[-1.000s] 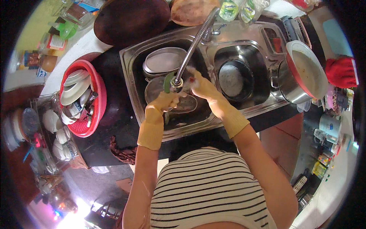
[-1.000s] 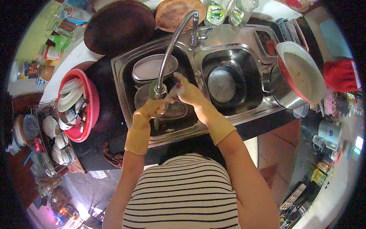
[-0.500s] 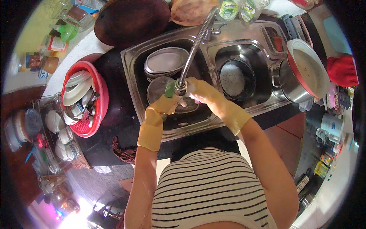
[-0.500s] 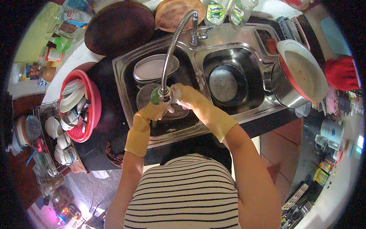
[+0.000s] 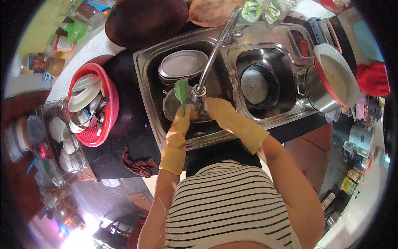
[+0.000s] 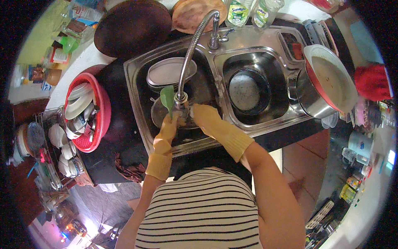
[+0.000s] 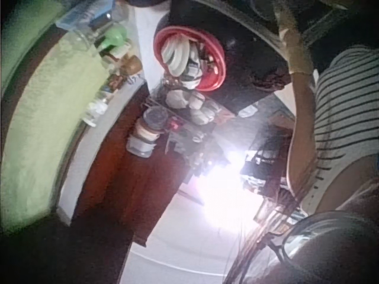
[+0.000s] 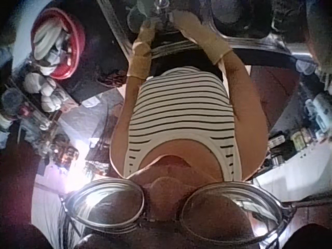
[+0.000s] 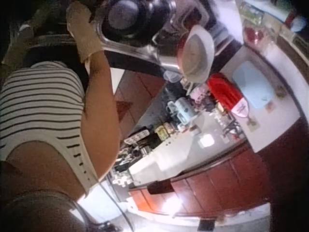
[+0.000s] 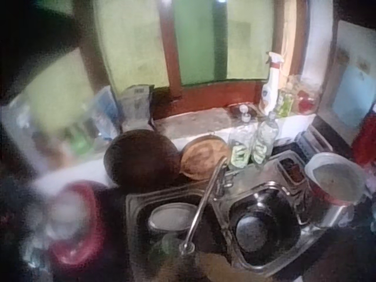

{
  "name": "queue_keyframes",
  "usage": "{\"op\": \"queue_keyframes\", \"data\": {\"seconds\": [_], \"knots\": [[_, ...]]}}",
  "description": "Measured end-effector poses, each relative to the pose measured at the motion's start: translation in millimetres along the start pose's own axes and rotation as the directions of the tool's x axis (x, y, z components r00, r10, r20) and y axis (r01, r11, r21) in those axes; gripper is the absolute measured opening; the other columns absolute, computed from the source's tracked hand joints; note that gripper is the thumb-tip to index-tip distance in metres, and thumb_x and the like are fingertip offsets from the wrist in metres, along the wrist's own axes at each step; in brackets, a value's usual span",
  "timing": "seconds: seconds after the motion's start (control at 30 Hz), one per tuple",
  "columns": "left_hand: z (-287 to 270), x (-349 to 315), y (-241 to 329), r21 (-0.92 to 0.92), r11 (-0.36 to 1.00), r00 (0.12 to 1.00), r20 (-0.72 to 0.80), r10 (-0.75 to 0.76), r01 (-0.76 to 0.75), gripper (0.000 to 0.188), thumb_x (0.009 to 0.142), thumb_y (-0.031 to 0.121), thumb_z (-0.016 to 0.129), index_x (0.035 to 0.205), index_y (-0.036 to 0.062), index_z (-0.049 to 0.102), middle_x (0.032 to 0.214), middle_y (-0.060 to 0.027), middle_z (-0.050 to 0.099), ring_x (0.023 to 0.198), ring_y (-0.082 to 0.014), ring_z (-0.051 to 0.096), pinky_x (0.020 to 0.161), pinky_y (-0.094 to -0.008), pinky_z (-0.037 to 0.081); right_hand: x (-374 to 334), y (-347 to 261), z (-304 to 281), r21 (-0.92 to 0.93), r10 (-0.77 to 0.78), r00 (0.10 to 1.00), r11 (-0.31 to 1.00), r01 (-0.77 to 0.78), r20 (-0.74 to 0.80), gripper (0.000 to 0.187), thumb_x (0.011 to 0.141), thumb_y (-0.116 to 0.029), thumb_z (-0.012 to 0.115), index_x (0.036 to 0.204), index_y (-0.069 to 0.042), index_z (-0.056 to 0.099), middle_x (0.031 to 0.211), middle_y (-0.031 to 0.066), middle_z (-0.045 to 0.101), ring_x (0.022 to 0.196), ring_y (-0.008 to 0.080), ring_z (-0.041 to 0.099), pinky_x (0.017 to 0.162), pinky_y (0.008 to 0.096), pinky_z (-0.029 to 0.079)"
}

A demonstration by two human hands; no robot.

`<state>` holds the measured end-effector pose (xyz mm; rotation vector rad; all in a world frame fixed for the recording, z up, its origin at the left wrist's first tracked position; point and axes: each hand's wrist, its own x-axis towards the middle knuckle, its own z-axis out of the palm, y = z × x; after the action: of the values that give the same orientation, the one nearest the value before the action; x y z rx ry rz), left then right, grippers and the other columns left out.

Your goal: The person washes various kitchen items in a double-basin sink using a sponge and running water. They scrub and rinse plates, bowls, and a pot, then place the cleaned items into a red dish rack beside the sink.

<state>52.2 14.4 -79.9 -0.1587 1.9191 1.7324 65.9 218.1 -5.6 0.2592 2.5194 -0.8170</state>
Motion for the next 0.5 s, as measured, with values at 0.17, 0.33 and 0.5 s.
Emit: {"op": "queue_keyframes", "data": {"seconds": [0.17,0.33,0.5], "knots": [[7.1,-7.3,71.0,0.065,0.968,0.967,0.068,-0.247,0.242,0.035,0.106,0.032,0.047,0.122,0.0027,0.058,0.083,-0.0137,0.068,0.069,-0.0209,0.064,0.072,-0.0352,0.052,16.2,1.2,-16.2,0.597,0.117,0.992,0.8,-0.068,-0.044,0.032,0.095,-0.012,0.051,0.125,-0.004,0.061,0.086,0.0183,0.069,0.085,0.0316,0.071,0.081,0.0448,0.057],[37.7,3.2,113.8,0.277,0.931,0.844,0.416,-0.339,0.237,0.037,0.103,0.033,0.053,0.125,0.0039,0.057,0.076,-0.0106,0.061,0.059,-0.0199,0.058,0.052,-0.0347,0.05,84.9,57.8,38.4,0.587,0.055,0.683,0.564,0.581,-0.728,0.035,0.095,-0.011,0.062,0.129,-0.005,0.056,0.086,0.0068,0.062,0.08,0.0161,0.061,0.073,0.032,0.051],[11.1,-2.0,58.9,0.465,0.872,0.823,0.549,-0.147,-0.155,0.023,0.1,0.02,0.053,0.118,0.0074,0.06,0.072,-0.0087,0.057,0.056,-0.0192,0.058,0.045,-0.0349,0.045,28.7,-28.5,-6.9,0.324,-0.289,0.675,0.706,0.629,-0.679,0.026,0.08,-0.022,0.074,0.099,-0.007,0.066,0.085,0.0097,0.063,0.088,0.0278,0.06,0.081,0.0398,0.047]]}}
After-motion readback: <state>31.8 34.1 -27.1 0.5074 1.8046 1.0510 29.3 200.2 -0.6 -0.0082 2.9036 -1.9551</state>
